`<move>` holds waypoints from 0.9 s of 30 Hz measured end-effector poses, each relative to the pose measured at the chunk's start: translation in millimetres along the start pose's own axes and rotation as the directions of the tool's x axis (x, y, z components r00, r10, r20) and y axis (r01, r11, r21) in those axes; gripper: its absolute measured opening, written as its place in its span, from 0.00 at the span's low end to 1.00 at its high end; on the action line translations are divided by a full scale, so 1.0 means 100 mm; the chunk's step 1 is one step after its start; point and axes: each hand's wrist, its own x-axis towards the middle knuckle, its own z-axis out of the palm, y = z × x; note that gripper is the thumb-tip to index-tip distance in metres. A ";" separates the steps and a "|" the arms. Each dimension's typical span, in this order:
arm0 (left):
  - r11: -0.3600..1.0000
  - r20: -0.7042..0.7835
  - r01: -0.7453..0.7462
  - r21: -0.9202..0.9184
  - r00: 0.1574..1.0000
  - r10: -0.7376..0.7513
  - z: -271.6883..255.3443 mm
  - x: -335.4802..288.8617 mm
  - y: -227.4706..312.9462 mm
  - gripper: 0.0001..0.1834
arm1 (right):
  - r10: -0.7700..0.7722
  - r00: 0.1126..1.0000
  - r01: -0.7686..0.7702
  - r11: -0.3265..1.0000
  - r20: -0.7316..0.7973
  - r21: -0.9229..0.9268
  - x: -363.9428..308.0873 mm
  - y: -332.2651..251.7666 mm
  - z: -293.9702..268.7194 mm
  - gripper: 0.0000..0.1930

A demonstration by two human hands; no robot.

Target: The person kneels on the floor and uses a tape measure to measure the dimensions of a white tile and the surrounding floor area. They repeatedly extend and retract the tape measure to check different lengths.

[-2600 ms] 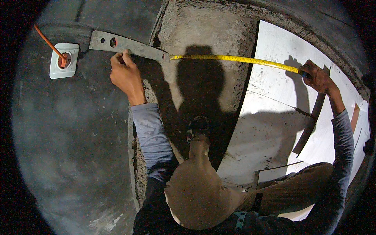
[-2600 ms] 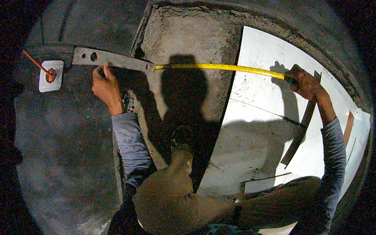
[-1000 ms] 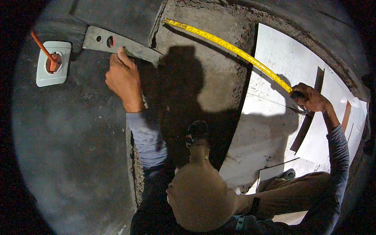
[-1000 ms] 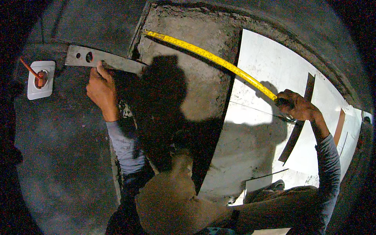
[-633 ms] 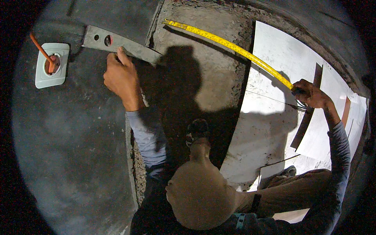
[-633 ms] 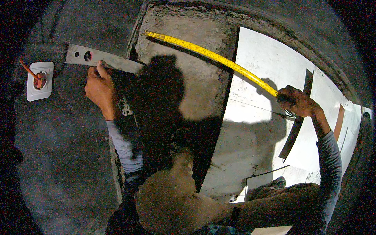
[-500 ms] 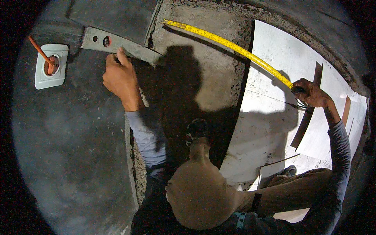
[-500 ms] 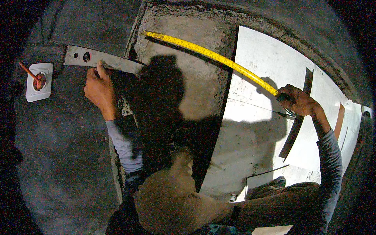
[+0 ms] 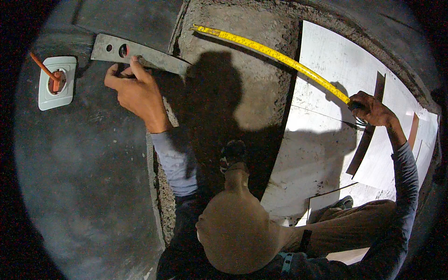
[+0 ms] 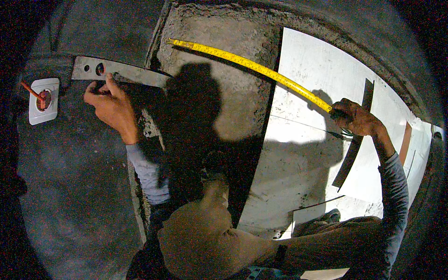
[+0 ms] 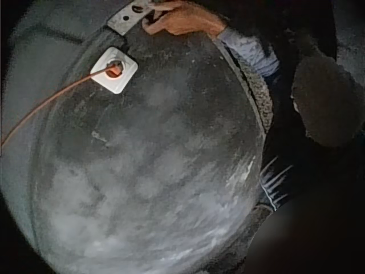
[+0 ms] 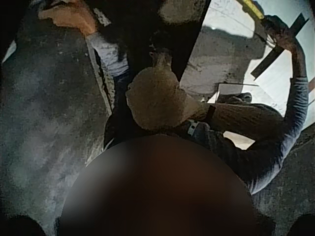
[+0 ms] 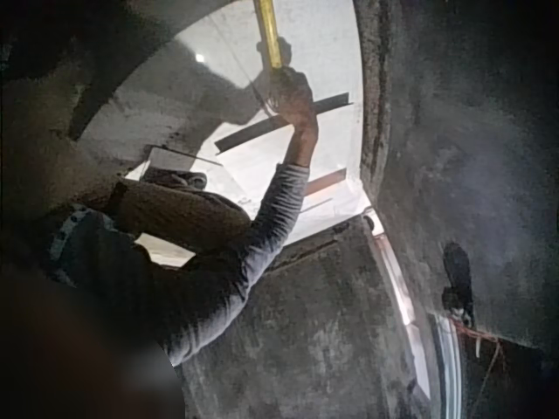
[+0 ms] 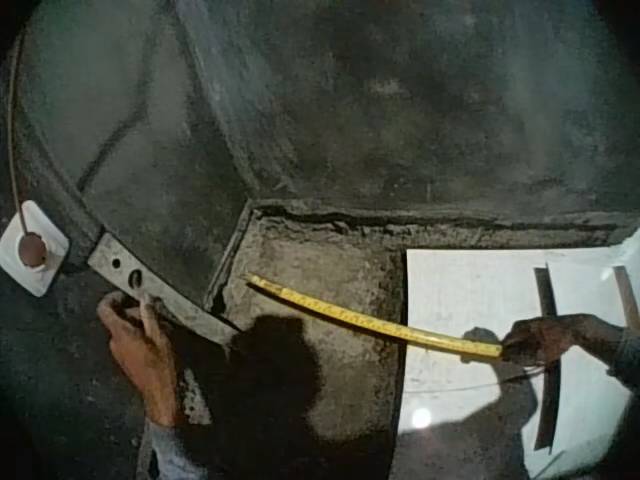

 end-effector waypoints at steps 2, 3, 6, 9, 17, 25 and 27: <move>0.999 0.002 0.026 -0.022 1.000 -0.026 -0.02 0.00 0.05 0.24 | 0.011 1.000 -0.012 0.999 -0.022 -0.050 -0.01 -0.03 -0.01 0.22; 1.000 0.003 0.024 -0.017 1.000 -0.024 -0.02 0.00 0.07 0.24 | 0.033 0.999 -0.034 0.999 -0.014 -0.021 -0.02 -0.05 -0.01 0.22; 1.000 0.000 0.016 0.013 1.000 -0.016 -0.01 0.02 0.10 0.25 | 0.029 1.000 -0.029 0.999 -0.011 -0.038 -0.02 -0.07 -0.01 0.21; 0.997 -0.034 -0.032 0.066 0.999 0.034 0.03 0.07 0.08 0.24 | -0.023 1.000 0.023 0.997 -0.004 -0.070 -0.01 -0.04 -0.01 0.21; 0.979 -0.064 -0.151 0.139 0.985 0.162 0.03 0.15 -0.02 0.21 | -0.082 0.997 0.082 0.995 0.001 0.052 0.03 0.18 0.06 0.20; 0.955 -0.012 -0.167 0.245 0.984 0.175 -0.02 0.19 -0.01 0.20 | -0.132 0.990 0.117 0.952 -0.037 -0.282 0.24 0.15 0.18 0.18; 0.956 0.003 -0.174 0.234 0.984 0.179 -0.03 0.19 -0.01 0.19 | -0.126 0.992 0.113 0.926 -0.014 -0.360 0.29 0.16 0.18 0.21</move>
